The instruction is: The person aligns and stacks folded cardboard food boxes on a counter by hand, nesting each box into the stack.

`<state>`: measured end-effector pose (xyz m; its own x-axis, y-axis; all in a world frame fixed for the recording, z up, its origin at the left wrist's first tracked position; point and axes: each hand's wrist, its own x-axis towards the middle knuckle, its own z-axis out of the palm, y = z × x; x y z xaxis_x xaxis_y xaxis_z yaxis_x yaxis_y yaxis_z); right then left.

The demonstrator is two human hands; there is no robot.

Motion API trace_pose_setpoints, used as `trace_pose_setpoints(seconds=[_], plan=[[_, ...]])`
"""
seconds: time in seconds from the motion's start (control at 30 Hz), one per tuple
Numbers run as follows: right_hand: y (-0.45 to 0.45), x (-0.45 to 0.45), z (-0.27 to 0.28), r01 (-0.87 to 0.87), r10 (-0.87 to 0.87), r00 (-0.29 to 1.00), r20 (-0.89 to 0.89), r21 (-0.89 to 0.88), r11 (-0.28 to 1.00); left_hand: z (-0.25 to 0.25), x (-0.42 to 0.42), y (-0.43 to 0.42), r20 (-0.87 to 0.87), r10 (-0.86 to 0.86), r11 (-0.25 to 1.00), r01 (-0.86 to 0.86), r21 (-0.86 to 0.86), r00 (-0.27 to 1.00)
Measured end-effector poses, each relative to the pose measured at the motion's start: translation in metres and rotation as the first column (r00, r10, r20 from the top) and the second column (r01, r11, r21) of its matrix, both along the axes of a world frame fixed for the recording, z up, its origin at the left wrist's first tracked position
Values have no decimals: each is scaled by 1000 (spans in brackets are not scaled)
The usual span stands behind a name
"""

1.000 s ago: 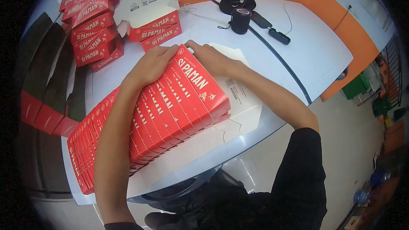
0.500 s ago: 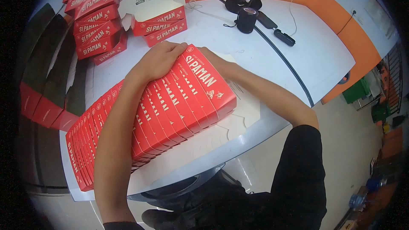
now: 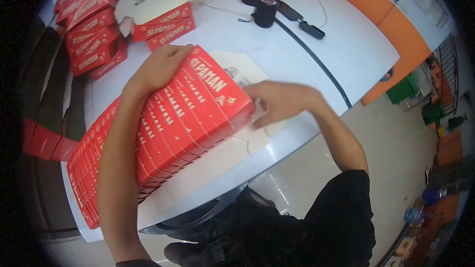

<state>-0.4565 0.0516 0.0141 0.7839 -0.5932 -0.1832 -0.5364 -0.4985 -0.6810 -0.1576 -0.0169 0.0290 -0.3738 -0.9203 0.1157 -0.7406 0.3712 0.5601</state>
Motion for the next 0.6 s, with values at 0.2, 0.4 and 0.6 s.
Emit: trace_pose_setpoints(seconds=[0.2, 0.4, 0.6], plan=[[37, 12, -41, 182, -159, 978, 134, -187, 965, 4, -5, 1, -82, 82, 978, -64, 198, 993], [41, 9, -48, 250, -170, 958, 231, -383, 889, 4, -6, 1, -56, 97, 983, -87, 160, 994], [68, 30, -64, 326, -261, 922, 285, -209, 922, 5, -7, -2, -53, 80, 985, -71, 158, 995]])
